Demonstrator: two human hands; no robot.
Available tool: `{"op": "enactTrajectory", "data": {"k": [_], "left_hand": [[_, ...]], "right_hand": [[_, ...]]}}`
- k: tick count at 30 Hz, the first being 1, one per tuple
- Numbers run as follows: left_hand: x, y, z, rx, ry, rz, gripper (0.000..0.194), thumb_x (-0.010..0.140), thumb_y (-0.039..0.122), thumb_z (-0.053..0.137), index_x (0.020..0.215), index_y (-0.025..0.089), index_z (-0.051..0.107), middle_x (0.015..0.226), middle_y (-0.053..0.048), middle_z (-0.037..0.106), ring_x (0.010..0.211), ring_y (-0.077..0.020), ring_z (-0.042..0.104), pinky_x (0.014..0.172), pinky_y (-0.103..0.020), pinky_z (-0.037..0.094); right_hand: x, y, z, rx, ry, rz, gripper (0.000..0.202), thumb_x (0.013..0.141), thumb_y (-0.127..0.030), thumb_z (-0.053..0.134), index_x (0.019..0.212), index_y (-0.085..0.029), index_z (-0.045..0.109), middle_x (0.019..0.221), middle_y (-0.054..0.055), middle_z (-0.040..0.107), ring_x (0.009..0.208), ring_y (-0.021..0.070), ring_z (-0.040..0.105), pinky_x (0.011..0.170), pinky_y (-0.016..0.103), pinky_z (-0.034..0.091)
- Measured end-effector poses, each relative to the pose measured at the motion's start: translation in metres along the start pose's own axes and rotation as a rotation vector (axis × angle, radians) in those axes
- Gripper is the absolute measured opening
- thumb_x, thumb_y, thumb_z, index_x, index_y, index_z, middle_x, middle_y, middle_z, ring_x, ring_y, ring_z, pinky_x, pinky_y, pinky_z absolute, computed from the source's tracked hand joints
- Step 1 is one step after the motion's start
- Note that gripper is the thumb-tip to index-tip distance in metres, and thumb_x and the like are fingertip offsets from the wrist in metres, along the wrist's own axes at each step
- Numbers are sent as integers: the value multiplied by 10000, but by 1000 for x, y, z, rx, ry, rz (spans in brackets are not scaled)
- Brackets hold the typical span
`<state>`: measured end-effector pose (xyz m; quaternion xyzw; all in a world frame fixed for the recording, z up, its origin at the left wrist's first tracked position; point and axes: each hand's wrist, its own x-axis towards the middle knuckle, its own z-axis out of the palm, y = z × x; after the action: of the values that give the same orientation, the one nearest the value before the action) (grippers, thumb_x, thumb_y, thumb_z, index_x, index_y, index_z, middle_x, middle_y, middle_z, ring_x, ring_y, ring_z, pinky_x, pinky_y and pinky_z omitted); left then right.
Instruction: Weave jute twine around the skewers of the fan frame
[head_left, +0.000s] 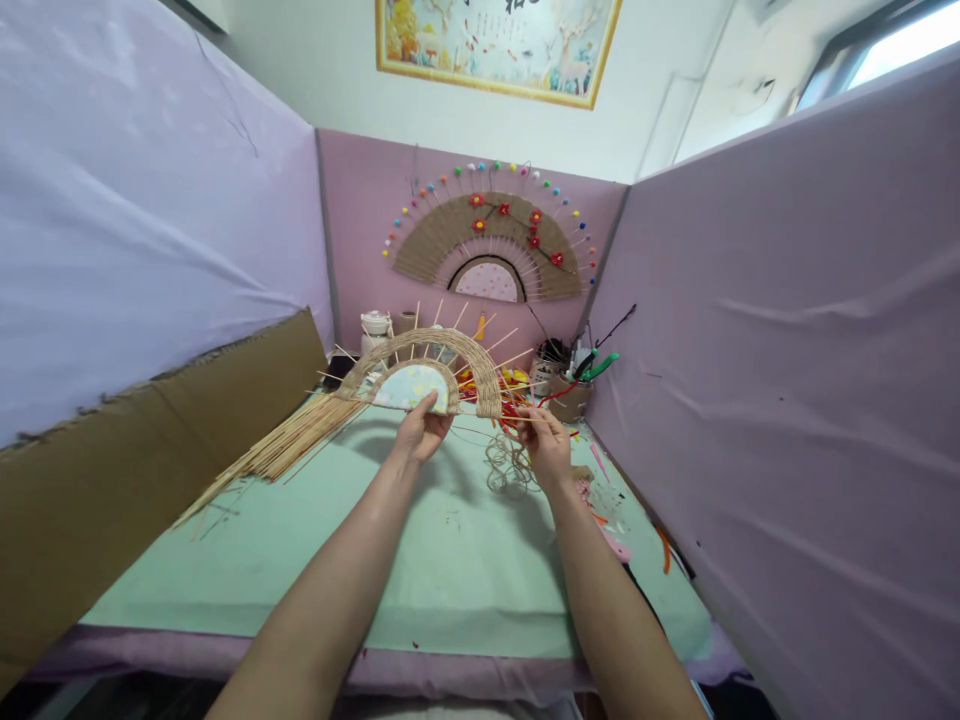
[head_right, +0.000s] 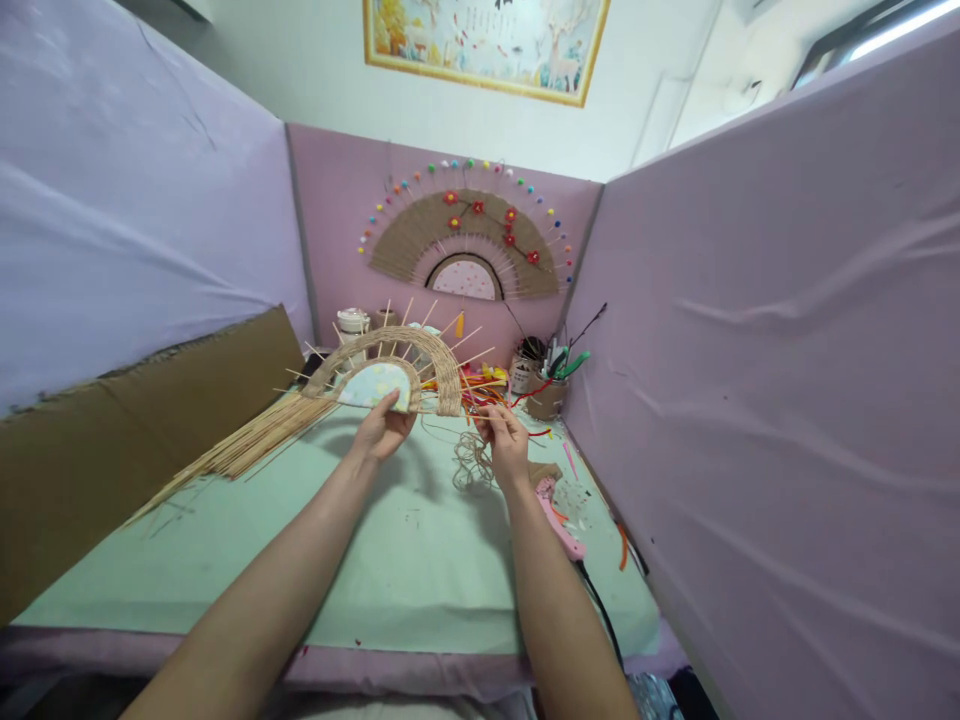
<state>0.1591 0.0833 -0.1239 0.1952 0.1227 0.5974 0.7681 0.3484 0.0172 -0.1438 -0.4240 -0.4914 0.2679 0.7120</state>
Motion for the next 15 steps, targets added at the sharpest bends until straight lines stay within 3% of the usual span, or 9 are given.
{"op": "enactTrajectory", "data": {"k": [3,8,15], "left_hand": [[-1,-4,-6,-22,8,1,169,780,39,572,886,164,612,796,-5,699,705,-111,655,663,-216,545],[-1,2,-13,2,41,23,166,786,25,555,881,145,619,795,-14,695,729,-113,651,702,-230,544],[5,-1,-21,87,67,157,308,708,29,638,969,191,621,850,6,694,753,-110,640,716,-236,532]], "right_hand": [[-2,2,4,8,-54,38,315,760,-427,548,875,-147,635,655,20,580,518,104,470,481,232,365],[-6,7,7,-206,-151,29,295,725,-391,591,868,-142,656,647,22,606,522,111,487,476,227,383],[-13,14,5,-598,-339,-134,248,802,-354,497,820,-162,653,582,4,584,536,132,512,533,239,381]]}}
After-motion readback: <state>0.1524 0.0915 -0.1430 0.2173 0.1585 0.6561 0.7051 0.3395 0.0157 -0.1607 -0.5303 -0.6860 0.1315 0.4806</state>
